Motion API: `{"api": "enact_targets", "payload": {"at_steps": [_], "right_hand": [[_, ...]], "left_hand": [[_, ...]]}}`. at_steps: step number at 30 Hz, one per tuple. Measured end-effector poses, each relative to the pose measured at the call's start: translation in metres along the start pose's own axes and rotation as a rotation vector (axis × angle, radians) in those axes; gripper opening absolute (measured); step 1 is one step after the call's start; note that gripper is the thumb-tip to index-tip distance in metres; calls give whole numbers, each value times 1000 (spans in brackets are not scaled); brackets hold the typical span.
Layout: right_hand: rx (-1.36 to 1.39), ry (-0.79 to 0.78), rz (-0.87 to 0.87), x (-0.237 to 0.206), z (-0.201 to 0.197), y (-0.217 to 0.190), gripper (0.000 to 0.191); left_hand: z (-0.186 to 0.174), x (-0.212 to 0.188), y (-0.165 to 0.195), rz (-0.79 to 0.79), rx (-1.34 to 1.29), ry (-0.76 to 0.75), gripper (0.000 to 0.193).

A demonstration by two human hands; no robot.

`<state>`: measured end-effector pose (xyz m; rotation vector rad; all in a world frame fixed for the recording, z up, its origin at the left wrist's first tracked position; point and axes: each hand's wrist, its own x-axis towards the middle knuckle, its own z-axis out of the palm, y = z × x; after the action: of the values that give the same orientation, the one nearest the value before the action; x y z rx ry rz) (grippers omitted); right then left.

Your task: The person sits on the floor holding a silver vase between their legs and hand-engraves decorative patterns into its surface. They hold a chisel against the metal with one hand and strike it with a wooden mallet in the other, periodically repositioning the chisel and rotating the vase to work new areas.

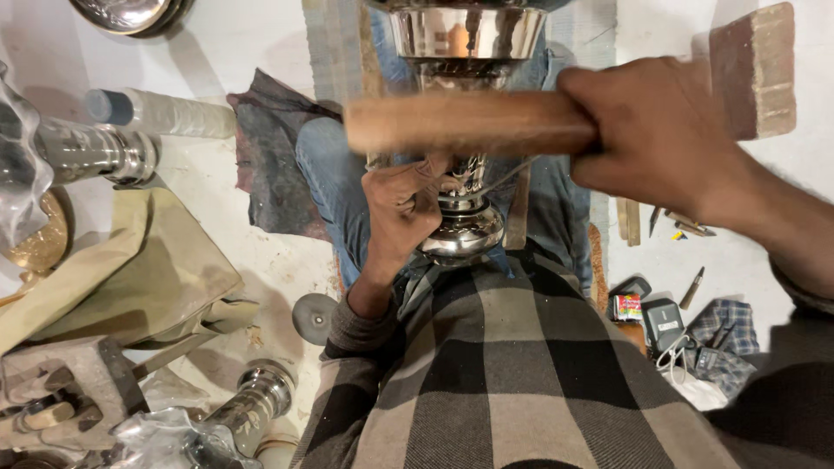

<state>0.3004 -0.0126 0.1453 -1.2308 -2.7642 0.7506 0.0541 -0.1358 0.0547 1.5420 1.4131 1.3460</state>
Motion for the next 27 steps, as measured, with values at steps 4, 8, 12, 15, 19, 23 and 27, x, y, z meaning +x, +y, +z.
{"api": "enact_targets", "payload": {"at_steps": [4, 8, 12, 15, 19, 23, 27], "right_hand": [[696, 6, 40, 1, 6, 4, 20], [133, 62, 10, -1, 9, 7, 20], [89, 59, 25, -1, 10, 9, 19], [312, 138, -102, -1, 9, 9, 21], [-164, 87, -30, -1, 3, 7, 23], [372, 83, -12, 0, 1, 3, 23], [276, 142, -34, -3, 4, 4, 22]], "left_hand": [[0, 1, 2, -6, 45, 0, 46], [1, 2, 2, 12, 61, 14, 37], [3, 3, 1, 0, -59, -3, 43], [3, 3, -2, 11, -103, -9, 47], [4, 1, -4, -37, -82, -17, 54], [6, 0, -5, -8, -109, -43, 61], [5, 1, -4, 3, -15, -43, 61]]}}
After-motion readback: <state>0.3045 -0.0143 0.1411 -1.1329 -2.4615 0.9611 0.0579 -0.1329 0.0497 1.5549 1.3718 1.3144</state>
